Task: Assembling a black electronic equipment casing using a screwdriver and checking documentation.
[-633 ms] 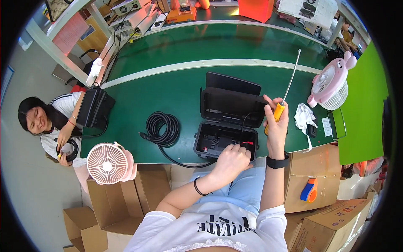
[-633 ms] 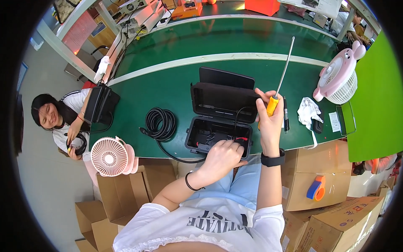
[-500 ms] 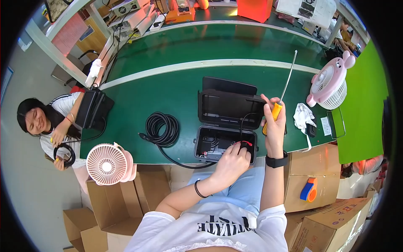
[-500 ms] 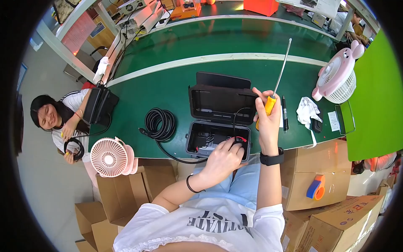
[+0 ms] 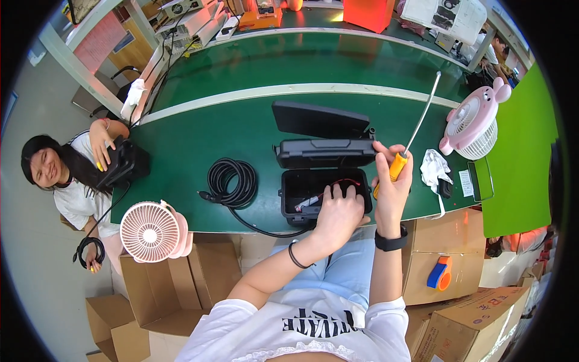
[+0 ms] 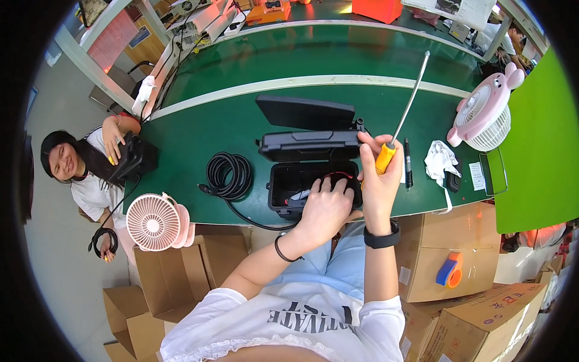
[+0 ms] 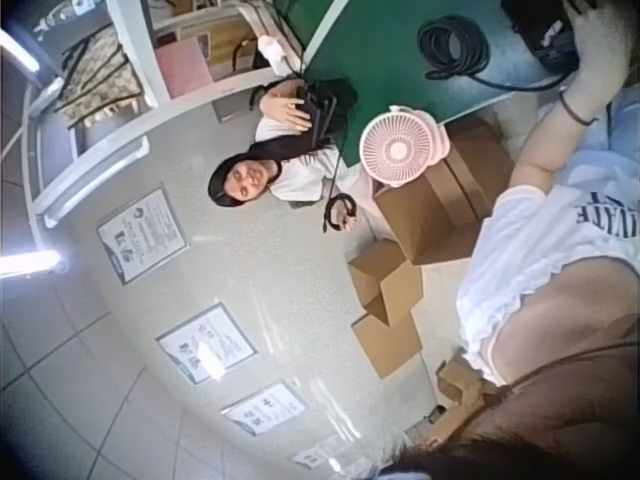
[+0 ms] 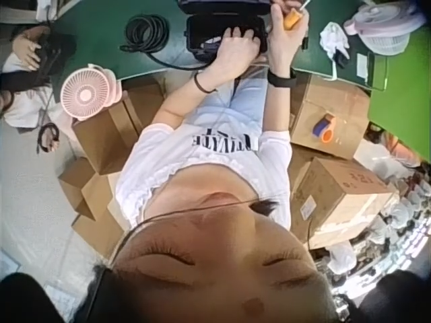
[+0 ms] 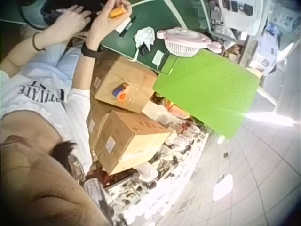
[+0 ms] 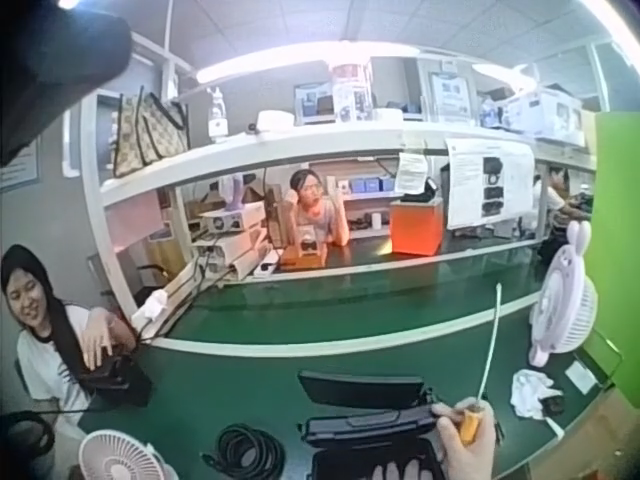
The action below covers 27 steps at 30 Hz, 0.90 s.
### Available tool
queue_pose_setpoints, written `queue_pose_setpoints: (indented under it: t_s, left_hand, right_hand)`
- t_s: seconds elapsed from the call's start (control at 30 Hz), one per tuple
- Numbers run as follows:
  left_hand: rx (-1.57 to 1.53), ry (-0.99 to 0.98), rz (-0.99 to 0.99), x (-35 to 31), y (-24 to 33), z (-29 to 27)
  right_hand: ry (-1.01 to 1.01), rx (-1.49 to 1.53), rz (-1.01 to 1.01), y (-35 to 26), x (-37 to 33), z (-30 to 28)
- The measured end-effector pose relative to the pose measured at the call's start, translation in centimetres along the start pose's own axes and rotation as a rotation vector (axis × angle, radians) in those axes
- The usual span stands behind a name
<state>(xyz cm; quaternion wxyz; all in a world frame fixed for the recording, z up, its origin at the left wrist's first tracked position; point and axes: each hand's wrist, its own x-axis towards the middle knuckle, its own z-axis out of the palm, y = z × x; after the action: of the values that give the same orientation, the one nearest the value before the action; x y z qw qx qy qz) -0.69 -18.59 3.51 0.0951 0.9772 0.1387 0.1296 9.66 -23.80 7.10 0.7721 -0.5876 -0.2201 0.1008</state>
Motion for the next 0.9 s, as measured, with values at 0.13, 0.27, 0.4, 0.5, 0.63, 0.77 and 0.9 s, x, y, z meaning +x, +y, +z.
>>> queue_pose_setpoints:
  t_s: [0.13,0.27,0.4,0.5,0.63,0.77,0.9]
  left_hand:
    - [0.258,0.199,0.073,-0.4,-0.5,0.7]
    - [-0.034,0.296,0.136,-4.3,-2.1,-3.6]
    - [-0.016,0.377,0.062,-6.7,-6.8,-3.5]
    - [-0.169,0.428,0.039,-7.4,-8.8,-3.1]
    - [-0.286,0.483,-0.002,-7.0,-9.1,-1.8]
    - [-0.347,0.522,-0.025,-6.4,-9.2,-0.9]
    - [-0.434,0.719,-0.082,-6.3,-9.0,0.5]
  right_hand:
    - [0.087,-0.02,-0.141,2.7,-0.8,0.7]
    - [0.118,0.043,-0.158,2.8,-1.1,0.8]
    - [0.115,0.08,-0.138,2.6,-1.1,0.5]
    - [0.1,0.091,-0.137,2.6,-1.0,0.7]
    - [0.079,0.136,-0.053,2.0,-0.8,0.9]
    - [-0.001,0.02,-0.036,1.2,-1.0,0.0]
    - [-0.033,-0.11,-0.1,1.3,-2.1,-1.0]
